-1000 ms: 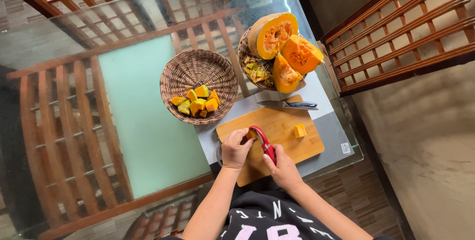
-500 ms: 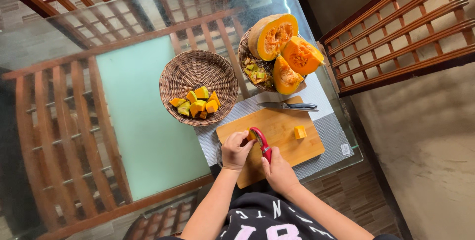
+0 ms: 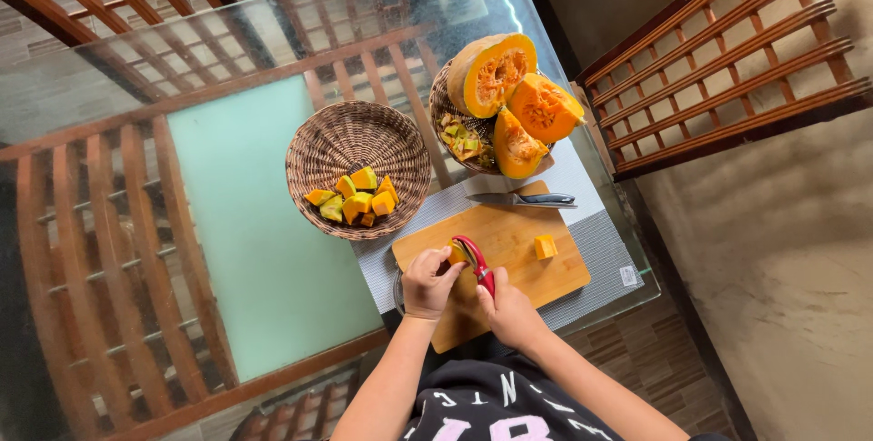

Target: The person peels small pumpkin pieces using a red peeler on a wooden cutting board. Peeled pieces are placed into a woven basket while peels are discarded into a separate basket. The person handles the pumpkin pieces one at a time and continues peeling throughout the clip.

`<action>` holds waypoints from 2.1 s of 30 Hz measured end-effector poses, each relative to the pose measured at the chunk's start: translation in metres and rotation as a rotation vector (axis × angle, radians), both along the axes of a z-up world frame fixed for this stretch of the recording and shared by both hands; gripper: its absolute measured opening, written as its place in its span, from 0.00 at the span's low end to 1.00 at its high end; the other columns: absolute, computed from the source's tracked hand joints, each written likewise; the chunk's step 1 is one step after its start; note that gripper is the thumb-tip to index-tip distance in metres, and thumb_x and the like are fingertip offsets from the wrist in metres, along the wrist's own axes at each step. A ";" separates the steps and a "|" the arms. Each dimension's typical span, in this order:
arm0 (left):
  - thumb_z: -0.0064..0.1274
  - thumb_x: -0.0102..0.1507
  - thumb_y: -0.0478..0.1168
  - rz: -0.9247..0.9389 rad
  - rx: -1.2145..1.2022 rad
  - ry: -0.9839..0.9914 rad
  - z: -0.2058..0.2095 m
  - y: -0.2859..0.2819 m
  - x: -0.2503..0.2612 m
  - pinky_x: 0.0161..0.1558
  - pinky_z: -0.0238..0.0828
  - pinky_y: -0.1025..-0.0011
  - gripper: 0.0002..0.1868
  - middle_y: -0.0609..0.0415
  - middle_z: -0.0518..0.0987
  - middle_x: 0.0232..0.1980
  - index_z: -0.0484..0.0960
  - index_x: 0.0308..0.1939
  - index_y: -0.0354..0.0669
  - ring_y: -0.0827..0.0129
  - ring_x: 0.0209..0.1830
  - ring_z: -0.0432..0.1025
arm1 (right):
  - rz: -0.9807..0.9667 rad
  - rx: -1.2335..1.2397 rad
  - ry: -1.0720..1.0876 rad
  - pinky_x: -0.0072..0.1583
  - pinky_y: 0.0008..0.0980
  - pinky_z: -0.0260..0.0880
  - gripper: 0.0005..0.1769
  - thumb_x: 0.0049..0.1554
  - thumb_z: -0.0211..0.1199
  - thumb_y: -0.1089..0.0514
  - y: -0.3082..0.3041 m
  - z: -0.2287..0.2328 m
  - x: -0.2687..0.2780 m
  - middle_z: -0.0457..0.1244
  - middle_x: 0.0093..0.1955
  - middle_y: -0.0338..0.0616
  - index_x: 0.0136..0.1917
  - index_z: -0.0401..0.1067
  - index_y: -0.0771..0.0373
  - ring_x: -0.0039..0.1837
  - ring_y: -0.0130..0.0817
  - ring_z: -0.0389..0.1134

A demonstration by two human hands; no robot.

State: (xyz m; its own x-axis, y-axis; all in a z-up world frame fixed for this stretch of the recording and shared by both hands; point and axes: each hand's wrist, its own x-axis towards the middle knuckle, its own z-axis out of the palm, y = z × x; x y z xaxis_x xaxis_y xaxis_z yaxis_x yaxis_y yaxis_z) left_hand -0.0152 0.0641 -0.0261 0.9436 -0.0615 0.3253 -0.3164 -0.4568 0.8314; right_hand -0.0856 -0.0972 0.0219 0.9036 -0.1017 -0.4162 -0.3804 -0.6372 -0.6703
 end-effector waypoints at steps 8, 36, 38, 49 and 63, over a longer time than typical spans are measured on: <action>0.73 0.50 0.40 0.010 -0.012 -0.008 -0.002 0.000 0.001 0.36 0.76 0.69 0.18 0.53 0.83 0.36 0.85 0.40 0.39 0.62 0.32 0.78 | 0.037 -0.045 -0.032 0.47 0.57 0.67 0.18 0.63 0.53 0.48 -0.003 -0.003 0.011 0.67 0.38 0.66 0.55 0.57 0.64 0.45 0.67 0.69; 0.72 0.51 0.36 -0.052 -0.071 0.056 0.010 0.001 0.002 0.38 0.78 0.72 0.18 0.54 0.84 0.39 0.84 0.42 0.40 0.64 0.35 0.80 | 0.143 -0.163 0.021 0.48 0.55 0.68 0.22 0.61 0.56 0.44 -0.015 0.034 0.016 0.69 0.44 0.58 0.60 0.58 0.58 0.48 0.61 0.70; 0.71 0.50 0.35 -0.052 -0.072 0.038 0.010 0.002 0.002 0.38 0.78 0.71 0.18 0.53 0.84 0.39 0.84 0.42 0.40 0.64 0.35 0.80 | 0.166 -0.151 0.013 0.48 0.54 0.68 0.20 0.62 0.55 0.44 -0.015 0.033 0.018 0.69 0.44 0.58 0.58 0.58 0.59 0.47 0.61 0.70; 0.71 0.51 0.36 -0.053 -0.074 0.079 0.013 0.003 0.003 0.38 0.77 0.71 0.16 0.53 0.84 0.39 0.85 0.41 0.40 0.64 0.34 0.79 | 0.205 -0.126 0.014 0.48 0.54 0.68 0.20 0.63 0.54 0.45 -0.021 0.019 0.037 0.68 0.42 0.61 0.56 0.58 0.62 0.48 0.61 0.70; 0.72 0.51 0.38 -0.057 -0.066 0.066 0.011 0.003 0.004 0.39 0.77 0.70 0.17 0.52 0.84 0.39 0.84 0.41 0.40 0.62 0.35 0.79 | 0.215 -0.344 -0.045 0.48 0.53 0.70 0.22 0.60 0.57 0.42 -0.017 0.016 0.042 0.68 0.50 0.55 0.59 0.60 0.58 0.49 0.57 0.71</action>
State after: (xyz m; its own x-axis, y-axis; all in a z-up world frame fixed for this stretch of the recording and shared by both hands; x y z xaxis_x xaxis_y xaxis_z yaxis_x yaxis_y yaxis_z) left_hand -0.0110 0.0673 -0.0152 0.9587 -0.0960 0.2679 -0.2840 -0.3833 0.8789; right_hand -0.0436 -0.1139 0.0374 0.9360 -0.0347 -0.3504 -0.1892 -0.8888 -0.4174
